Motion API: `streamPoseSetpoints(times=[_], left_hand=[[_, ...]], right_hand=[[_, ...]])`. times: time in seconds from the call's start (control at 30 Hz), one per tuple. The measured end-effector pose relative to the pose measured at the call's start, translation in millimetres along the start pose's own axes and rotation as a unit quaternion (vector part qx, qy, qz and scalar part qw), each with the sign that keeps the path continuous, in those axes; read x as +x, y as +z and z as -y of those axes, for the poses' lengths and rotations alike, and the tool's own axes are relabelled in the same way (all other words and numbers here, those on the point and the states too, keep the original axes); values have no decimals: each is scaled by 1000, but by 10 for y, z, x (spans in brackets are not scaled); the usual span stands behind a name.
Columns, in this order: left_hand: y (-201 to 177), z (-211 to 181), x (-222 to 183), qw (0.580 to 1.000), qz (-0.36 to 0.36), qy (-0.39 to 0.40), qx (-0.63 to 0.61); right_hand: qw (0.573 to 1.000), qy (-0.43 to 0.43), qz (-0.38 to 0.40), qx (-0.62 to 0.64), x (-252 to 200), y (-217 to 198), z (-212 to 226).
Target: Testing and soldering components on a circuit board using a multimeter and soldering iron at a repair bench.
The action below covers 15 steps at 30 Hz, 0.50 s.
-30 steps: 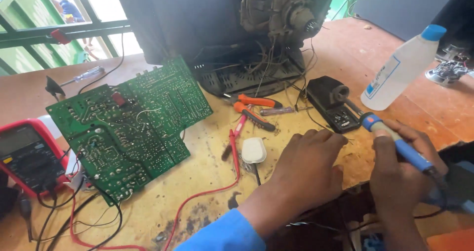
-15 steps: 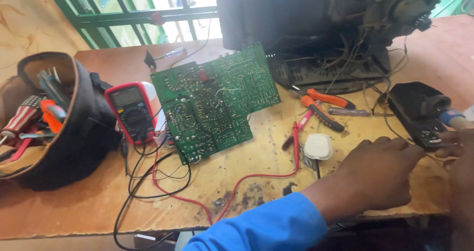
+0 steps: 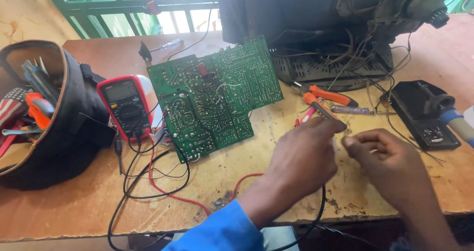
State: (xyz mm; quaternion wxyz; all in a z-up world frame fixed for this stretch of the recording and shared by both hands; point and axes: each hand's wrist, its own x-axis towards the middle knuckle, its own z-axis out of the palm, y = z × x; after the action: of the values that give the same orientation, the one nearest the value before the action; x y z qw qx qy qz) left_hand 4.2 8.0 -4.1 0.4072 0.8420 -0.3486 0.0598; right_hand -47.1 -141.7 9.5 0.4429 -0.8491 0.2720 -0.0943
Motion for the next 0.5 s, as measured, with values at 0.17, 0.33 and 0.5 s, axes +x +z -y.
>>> streamPoseSetpoints(times=[0.17, 0.33, 0.5], left_hand=[[-90, 349, -175, 995, -86, -40, -30], [-120, 278, -324, 997, -13, -73, -29], [-115, 55, -392, 994, -69, -51, -63]], right_hand=[[997, 4, 36, -75, -4, 304, 136], [999, -32, 8, 28, -15, 345, 9], [981, -106, -50, 157, -105, 161, -105]])
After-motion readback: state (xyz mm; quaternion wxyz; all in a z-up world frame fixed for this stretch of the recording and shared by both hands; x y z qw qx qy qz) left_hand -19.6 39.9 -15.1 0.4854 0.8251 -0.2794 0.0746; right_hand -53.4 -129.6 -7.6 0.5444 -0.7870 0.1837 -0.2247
